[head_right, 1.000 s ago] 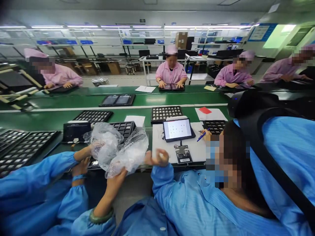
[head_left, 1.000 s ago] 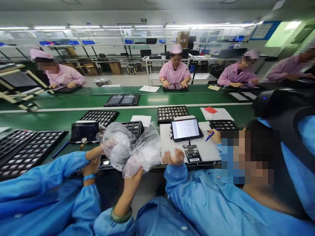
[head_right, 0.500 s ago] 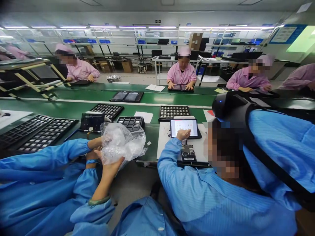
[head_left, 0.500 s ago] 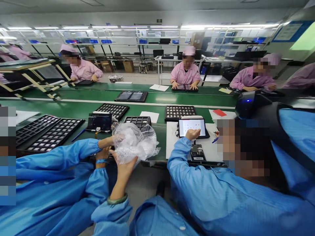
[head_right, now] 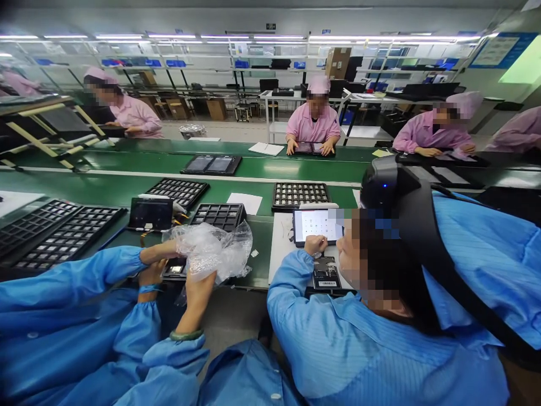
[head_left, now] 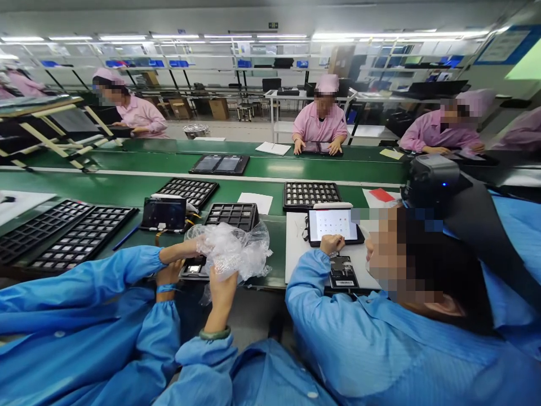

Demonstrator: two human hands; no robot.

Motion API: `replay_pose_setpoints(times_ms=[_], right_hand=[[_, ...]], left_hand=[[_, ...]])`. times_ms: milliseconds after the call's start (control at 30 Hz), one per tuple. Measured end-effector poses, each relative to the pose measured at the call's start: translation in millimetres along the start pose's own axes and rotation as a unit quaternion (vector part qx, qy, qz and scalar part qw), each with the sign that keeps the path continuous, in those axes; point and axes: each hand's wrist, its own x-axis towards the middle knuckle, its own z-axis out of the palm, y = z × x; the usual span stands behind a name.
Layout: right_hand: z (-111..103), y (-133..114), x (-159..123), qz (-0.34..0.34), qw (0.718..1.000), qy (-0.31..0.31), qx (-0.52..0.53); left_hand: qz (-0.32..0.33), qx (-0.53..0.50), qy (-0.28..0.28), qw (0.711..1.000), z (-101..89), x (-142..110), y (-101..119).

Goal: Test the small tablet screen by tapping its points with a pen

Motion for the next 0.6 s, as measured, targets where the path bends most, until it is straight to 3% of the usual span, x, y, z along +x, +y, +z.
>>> replay_pose_setpoints(times_ms=[133,233,300,400,500,600], right_hand=[[19.5,-33.6,-15.6,0.105,0.980,0.068,-0.157],[37.5,-60.7,-21.4,0.188,0.924,0.153,-0.296],[48.3,-71.3,-21.6,0.228,0.877,0.203,-0.370],[59.1,-77.3,-19.1,0.264,0.825,0.251,-0.432],[62.5,-81.8,-15.6,0.287,0.808,0.267,-0.441],[56.8,-85.3,-12.6,0.305,0.821,0.243,-0.418]], left_hand=[[-0.015,0.003,-0.001,1.000,-12.1,-7.6,7.0],[0.015,-0.009,-0.016,1.000,-11.9,-8.9,27.0],[0.056,-0.026,-0.042,0.997,3.0,1.4,48.4],[0.121,-0.051,-0.094,0.987,41.2,30.6,82.6],[0.152,-0.061,-0.132,0.978,62.9,50.7,100.3],[0.133,-0.059,-0.123,0.982,40.7,35.5,89.8]])
